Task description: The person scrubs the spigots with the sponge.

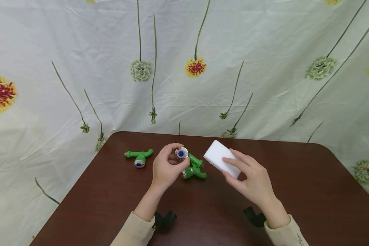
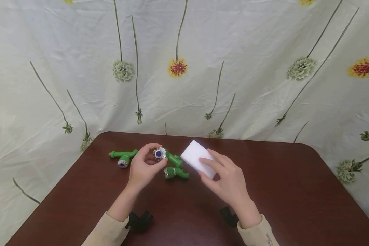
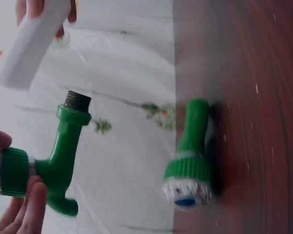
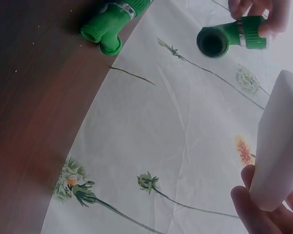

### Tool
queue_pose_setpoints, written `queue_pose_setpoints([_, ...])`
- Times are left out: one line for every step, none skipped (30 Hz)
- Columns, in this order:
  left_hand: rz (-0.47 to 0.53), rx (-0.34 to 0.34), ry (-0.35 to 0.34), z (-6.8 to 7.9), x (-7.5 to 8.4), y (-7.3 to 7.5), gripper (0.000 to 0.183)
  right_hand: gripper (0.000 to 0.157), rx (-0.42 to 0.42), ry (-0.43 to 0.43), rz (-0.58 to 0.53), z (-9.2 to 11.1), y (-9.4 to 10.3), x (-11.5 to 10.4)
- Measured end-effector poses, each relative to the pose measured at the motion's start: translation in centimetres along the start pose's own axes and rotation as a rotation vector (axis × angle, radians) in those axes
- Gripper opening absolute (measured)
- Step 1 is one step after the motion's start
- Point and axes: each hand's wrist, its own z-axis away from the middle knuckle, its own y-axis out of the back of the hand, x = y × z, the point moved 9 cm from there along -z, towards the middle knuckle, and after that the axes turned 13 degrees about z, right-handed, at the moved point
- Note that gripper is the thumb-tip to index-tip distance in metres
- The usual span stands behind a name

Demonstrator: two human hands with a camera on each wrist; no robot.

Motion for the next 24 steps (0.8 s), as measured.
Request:
queue_pose_setpoints([0.004,0.009,0.007,-0.1,-0.3,0.3,0.035,0.032,-0.001,-0.006,0.002,0.0,0.0,0.1])
queue_pose_setpoints([0.009,0.017,0.014,-0.2,-0.6,0.6,0.035,0.032,-0.002,-0.010,0.005,0.0,0.0,0.2])
queue_pose_setpoints([0.015,0.028,0.024,-0.3,-1.0,0.9,0.035,0.031,0.002,-0.011,0.008,0.0,0.1,0.2])
queue_pose_setpoints([0.019,0.039,0.034,-0.4,-1.4,1.1,0.035,0.031,0.004,-0.013,0.010,0.0,0.1,0.2])
queue_pose_setpoints([0.016,0.054,0.046,-0.4,-1.8,1.4,0.035,0.031,0.007,-0.014,0.010,0.0,0.1,0.3])
queue_pose_setpoints([0.010,0.071,0.060,-0.4,-2.2,1.6,0.036,0.031,0.009,-0.015,0.013,0.0,0.1,0.3])
queue_pose_setpoints([-0.001,0.090,0.073,-0.4,-2.5,1.9,0.036,0.031,0.009,-0.018,0.015,0.0,0.1,0.4])
queue_pose_setpoints([-0.009,0.108,0.088,-0.4,-2.9,2.2,0.036,0.031,0.010,-0.020,0.016,0.0,0.1,0.4])
queue_pose_setpoints([-0.015,0.126,0.105,-0.4,-3.2,2.4,0.036,0.032,0.010,-0.023,0.014,0.0,0.1,0.4])
queue_pose_setpoints([-0.023,0.143,0.123,-0.3,-3.6,2.6,0.036,0.032,0.005,-0.028,0.014,0.1,0.1,0.5])
queue_pose_setpoints([-0.024,0.158,0.144,-0.2,-3.9,2.8,0.036,0.033,0.005,-0.030,0.015,0.1,0.0,0.6])
queue_pose_setpoints([-0.024,0.172,0.165,-0.1,-4.3,2.9,0.035,0.033,0.000,-0.035,0.015,0.1,0.0,0.6])
queue_pose_setpoints([-0.024,0.183,0.187,0.0,-4.8,3.0,0.035,0.033,-0.003,-0.038,0.015,0.1,0.0,0.7])
queue_pose_setpoints([-0.020,0.191,0.209,0.1,-5.2,3.1,0.035,0.033,-0.004,-0.039,0.015,0.1,0.0,0.7])
queue_pose_setpoints([-0.017,0.195,0.226,0.3,-5.7,3.1,0.035,0.033,-0.006,-0.042,0.016,0.2,0.0,0.8])
queue_pose_setpoints([-0.012,0.197,0.242,0.3,-6.1,3.1,0.035,0.033,-0.007,-0.044,0.018,0.2,0.0,0.8])
queue_pose_setpoints([-0.007,0.197,0.257,0.4,-6.6,3.1,0.035,0.033,-0.008,-0.045,0.020,0.2,0.0,0.8])
queue_pose_setpoints([-0.006,0.196,0.267,0.5,-7.0,3.1,0.035,0.034,-0.011,-0.049,0.020,0.2,0.0,0.9])
queue_pose_setpoints([-0.006,0.195,0.275,0.5,-7.3,3.1,0.035,0.034,-0.011,-0.049,0.020,0.2,0.0,0.9])
queue_pose_setpoints([-0.005,0.194,0.281,0.6,-7.7,3.1,0.035,0.034,-0.009,-0.050,0.020,0.2,0.0,0.9])
queue_pose_setpoints([-0.007,0.193,0.285,0.6,-8.0,3.1,0.035,0.034,-0.006,-0.048,0.021,0.1,0.0,0.9])
queue_pose_setpoints([-0.006,0.194,0.293,0.7,-8.4,3.2,0.036,0.035,-0.002,-0.047,0.021,0.1,0.0,0.9])
queue_pose_setpoints([-0.009,0.193,0.302,0.7,-8.7,3.2,0.036,0.035,0.002,-0.045,0.019,0.1,0.0,0.9])
queue_pose_setpoints([-0.002,0.194,0.311,0.8,-9.1,3.2,0.036,0.036,0.007,-0.044,0.018,0.1,0.1,0.8])
